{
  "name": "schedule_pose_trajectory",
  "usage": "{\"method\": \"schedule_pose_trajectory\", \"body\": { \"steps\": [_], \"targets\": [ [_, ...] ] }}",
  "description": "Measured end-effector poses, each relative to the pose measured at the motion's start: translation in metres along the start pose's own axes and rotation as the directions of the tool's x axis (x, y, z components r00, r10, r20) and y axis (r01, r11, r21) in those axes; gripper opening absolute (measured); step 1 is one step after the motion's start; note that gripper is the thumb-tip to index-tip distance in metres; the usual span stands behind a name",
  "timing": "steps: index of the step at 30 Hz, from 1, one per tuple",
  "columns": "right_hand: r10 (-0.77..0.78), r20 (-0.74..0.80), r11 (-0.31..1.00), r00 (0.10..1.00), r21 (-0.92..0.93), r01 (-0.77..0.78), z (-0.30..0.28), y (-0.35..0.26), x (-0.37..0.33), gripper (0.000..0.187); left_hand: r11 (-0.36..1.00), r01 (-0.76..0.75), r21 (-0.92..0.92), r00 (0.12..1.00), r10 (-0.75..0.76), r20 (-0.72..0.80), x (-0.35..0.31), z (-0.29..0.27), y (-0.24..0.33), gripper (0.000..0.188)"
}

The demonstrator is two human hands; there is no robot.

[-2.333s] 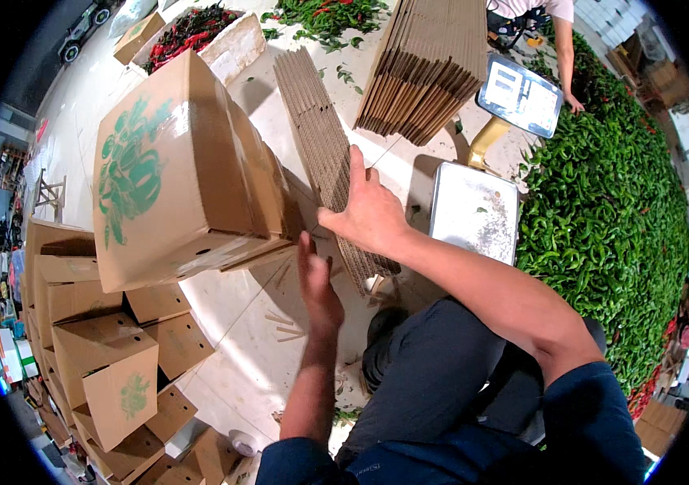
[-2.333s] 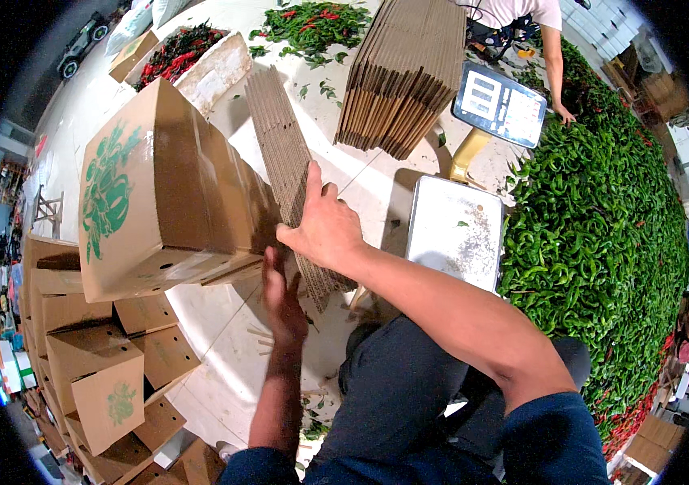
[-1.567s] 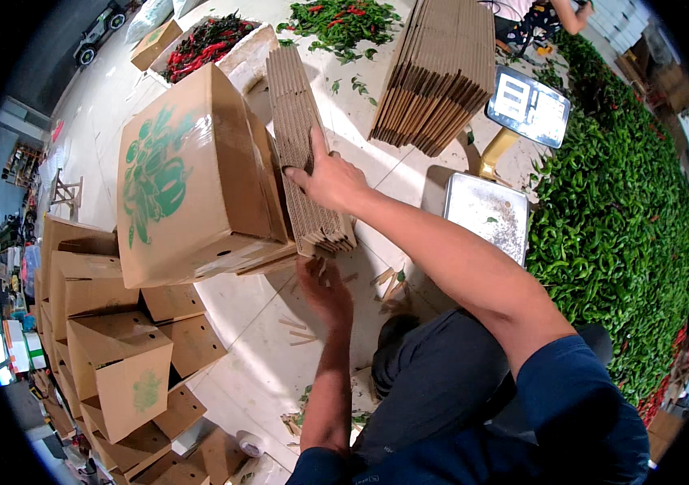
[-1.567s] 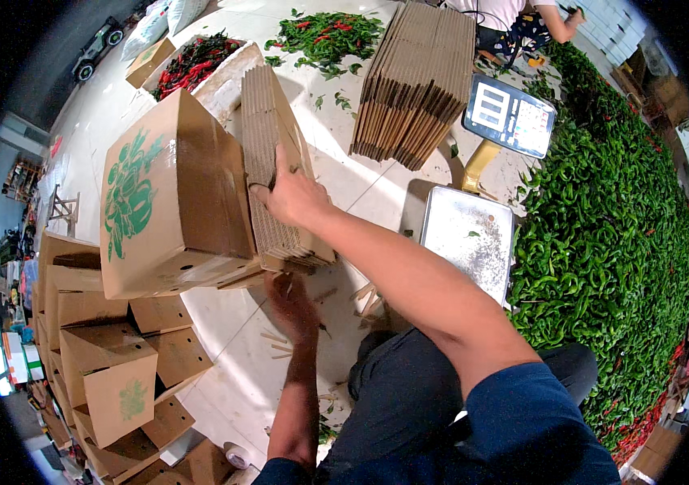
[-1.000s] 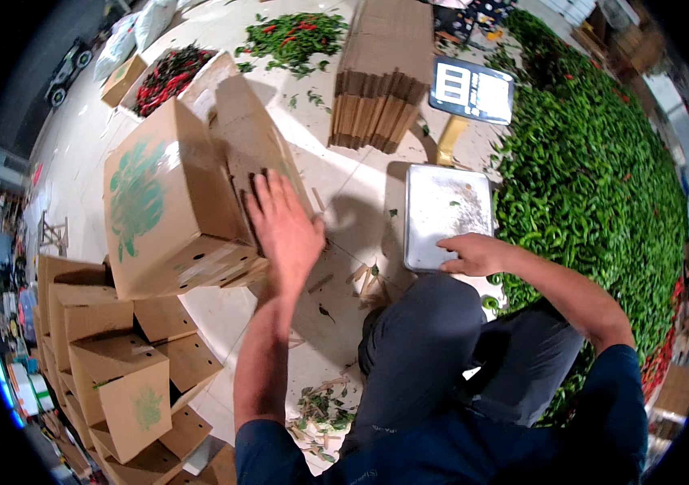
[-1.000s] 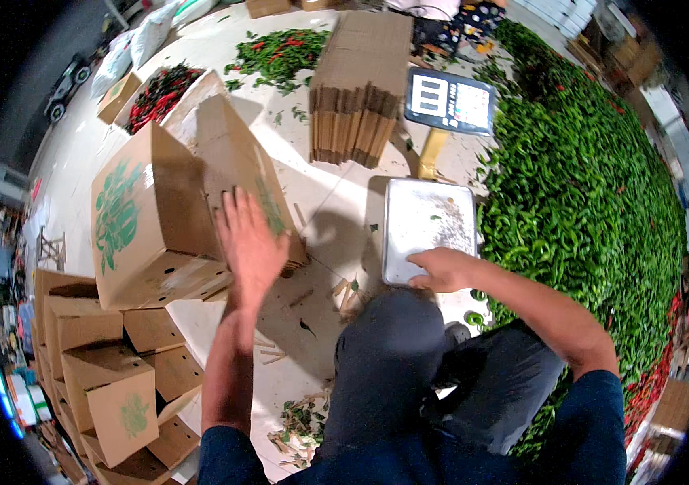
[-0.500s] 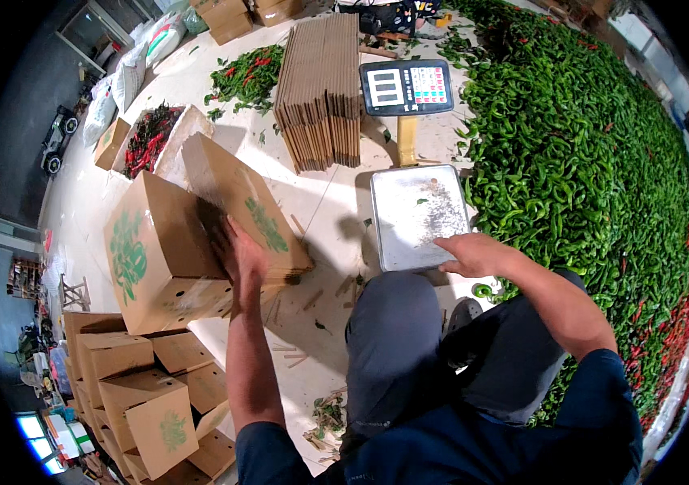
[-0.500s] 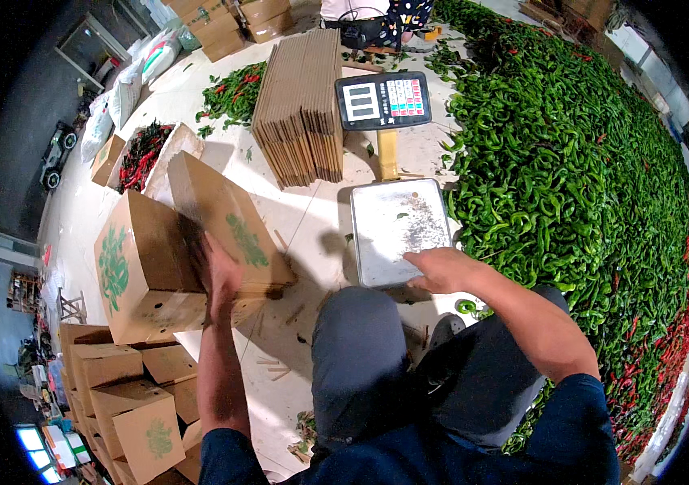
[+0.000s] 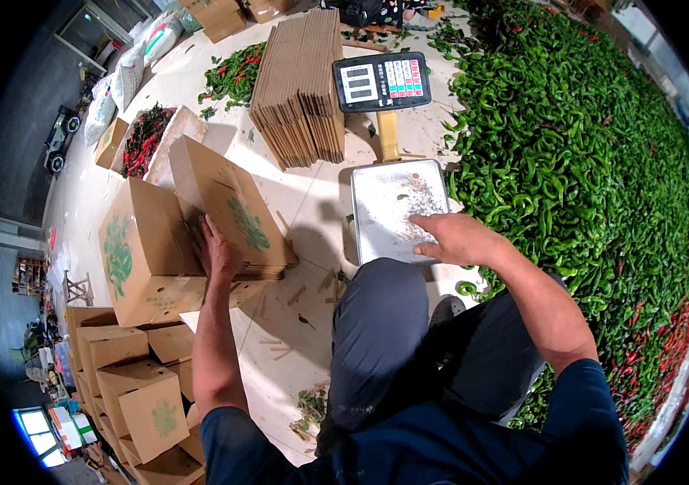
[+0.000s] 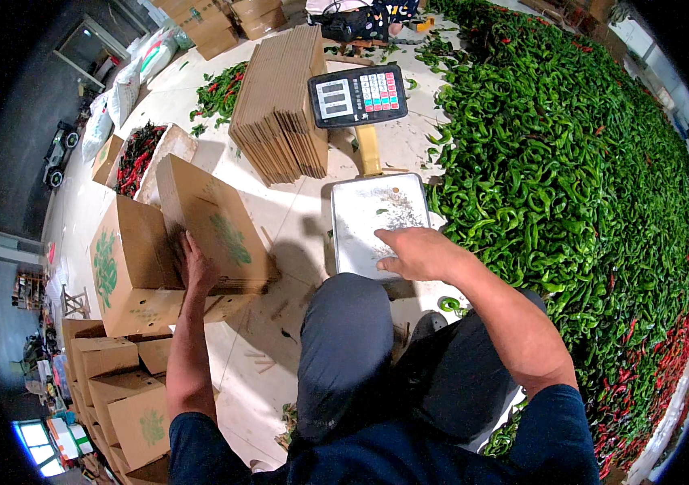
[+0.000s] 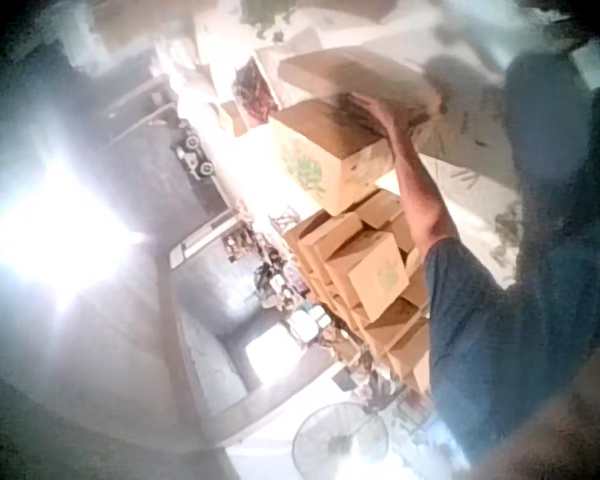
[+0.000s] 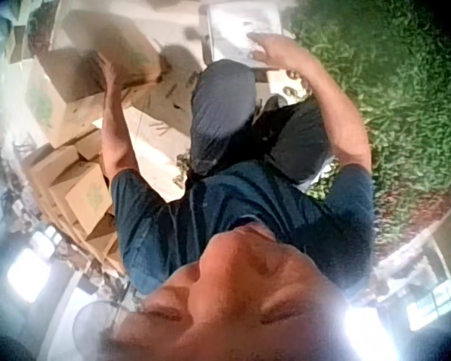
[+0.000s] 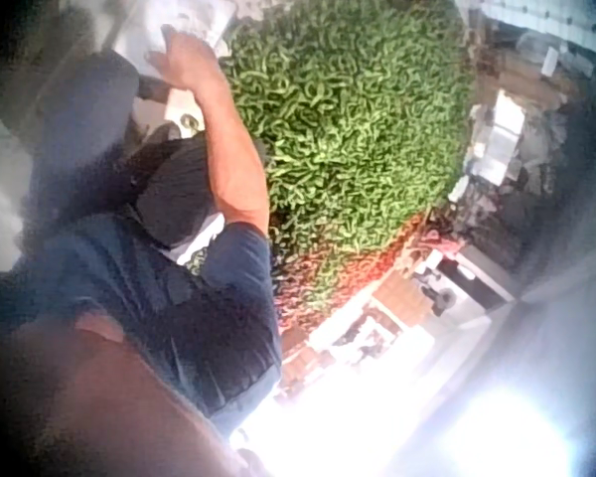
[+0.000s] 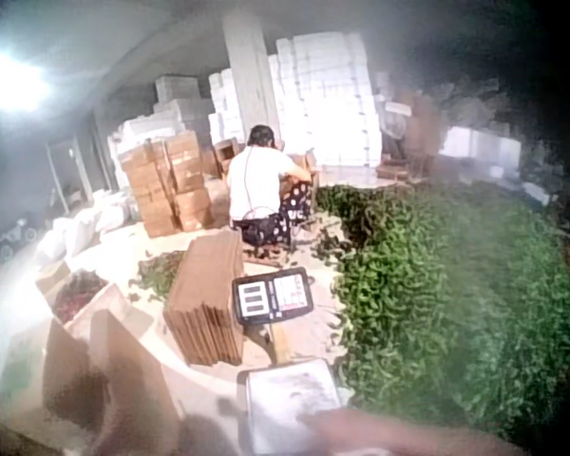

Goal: The person assembles flat cardboard sheets into boxes by folding and taping the seams with a handheld tape dispenser. The person then fills one box with green peppers from a nearby pile and seals it.

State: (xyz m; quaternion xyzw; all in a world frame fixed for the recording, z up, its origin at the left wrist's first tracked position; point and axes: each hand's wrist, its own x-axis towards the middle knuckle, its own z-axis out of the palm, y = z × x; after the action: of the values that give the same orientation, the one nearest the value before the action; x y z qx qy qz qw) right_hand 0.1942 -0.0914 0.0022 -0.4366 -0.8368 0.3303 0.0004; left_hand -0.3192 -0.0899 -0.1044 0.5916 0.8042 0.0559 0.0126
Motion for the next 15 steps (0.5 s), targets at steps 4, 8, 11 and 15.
{"method": "schedule_pose_trajectory", "body": {
  "steps": [4, 8, 11, 15],
  "targets": [
    [0.012, 0.045, 1.000, 0.999, -0.001, -0.012, 0.004, 0.004, 0.005, 0.058, 1.000, 0.013, -0.011, 1.000, -0.013, 0.009, 0.003, -0.011, -0.005, 0.097],
    [0.021, 0.121, 1.000, 0.992, -0.015, -0.019, 0.009, 0.008, 0.009, 0.060, 0.997, 0.045, -0.064, 0.999, -0.046, -0.003, 0.010, -0.021, 0.015, 0.094],
    [0.011, 0.102, 0.999, 0.995, 0.035, -0.015, 0.016, 0.010, 0.017, 0.063, 0.991, -0.084, 0.102, 0.986, 0.097, -0.135, 0.029, -0.023, 0.046, 0.090],
    [0.209, 0.314, 0.744, 0.926, 0.564, -0.359, 0.014, 0.014, 0.075, 0.078, 0.447, -0.109, -0.888, 0.993, 0.085, -0.079, 0.095, -0.018, 0.087, 0.091]
  ]
}}
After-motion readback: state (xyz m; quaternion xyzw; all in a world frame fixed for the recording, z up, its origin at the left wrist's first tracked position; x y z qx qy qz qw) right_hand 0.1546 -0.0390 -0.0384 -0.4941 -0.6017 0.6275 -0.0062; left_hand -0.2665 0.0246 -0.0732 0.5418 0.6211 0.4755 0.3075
